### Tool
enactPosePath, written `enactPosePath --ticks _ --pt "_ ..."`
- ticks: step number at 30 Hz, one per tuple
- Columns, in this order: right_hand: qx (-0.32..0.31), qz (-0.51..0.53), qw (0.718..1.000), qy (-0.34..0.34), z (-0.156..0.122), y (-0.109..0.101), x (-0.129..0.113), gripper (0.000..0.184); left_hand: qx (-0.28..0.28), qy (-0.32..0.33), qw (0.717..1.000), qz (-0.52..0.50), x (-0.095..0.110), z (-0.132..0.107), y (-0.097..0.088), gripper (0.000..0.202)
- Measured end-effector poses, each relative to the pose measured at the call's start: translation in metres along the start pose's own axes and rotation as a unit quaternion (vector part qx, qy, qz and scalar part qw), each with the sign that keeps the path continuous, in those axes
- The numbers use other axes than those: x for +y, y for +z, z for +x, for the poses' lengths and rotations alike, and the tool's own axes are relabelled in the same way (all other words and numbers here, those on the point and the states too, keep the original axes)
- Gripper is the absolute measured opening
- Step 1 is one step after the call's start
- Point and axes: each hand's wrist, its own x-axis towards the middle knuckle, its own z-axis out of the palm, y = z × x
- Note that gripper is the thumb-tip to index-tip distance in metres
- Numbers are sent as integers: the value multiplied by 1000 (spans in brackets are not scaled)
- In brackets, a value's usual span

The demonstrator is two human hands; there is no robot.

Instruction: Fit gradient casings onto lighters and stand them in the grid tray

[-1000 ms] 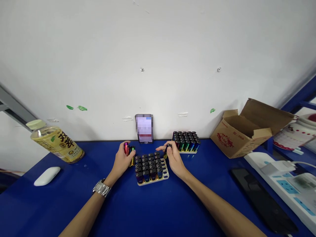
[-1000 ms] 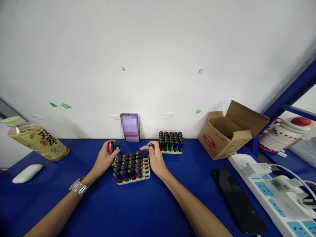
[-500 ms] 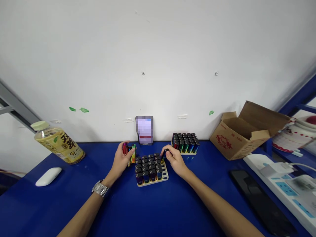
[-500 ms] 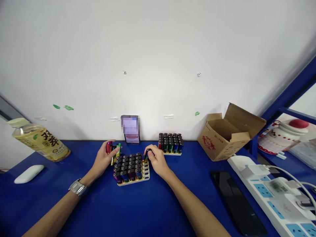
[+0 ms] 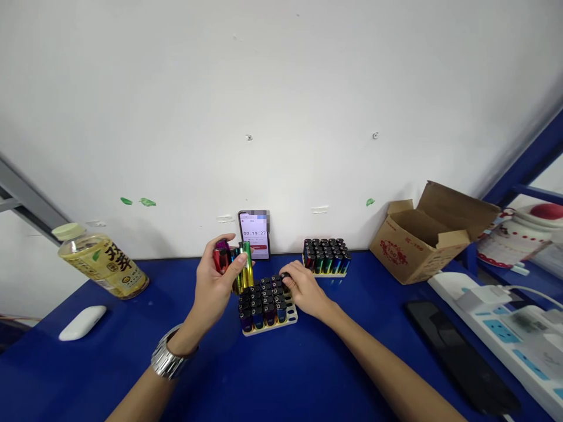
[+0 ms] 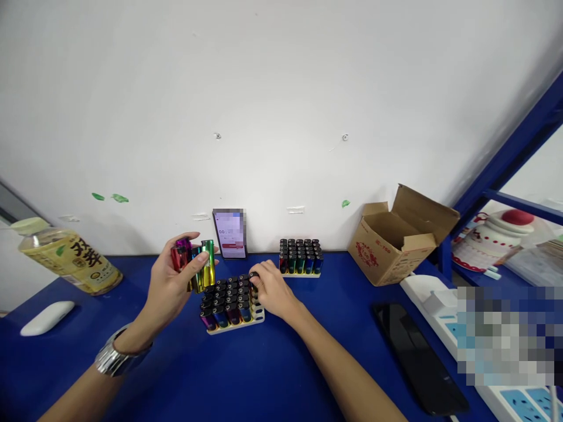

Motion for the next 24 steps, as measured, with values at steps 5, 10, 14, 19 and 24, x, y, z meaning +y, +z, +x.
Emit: enactPosePath --ticks 5,10,14,19,24 --pt "-9 44 998 37 -3 -2 -1 31 -61 -11 998 -30 23 -10 16 52" --pt "100 105 989 -21 3 -16 -28 38 -118 -15 993 -28 30 -20 26 46" --pt "14 131 991 -26 9 -16 -57 47 -127 -2 992 -5 30 -26 30 38" --pt "24 219 975 16 12 -10 -59 29 -108 15 994 23 31 -26 30 32" --pt "198 338 920 23 18 -15 -47 24 -96 8 994 -47 29 -15 24 31"
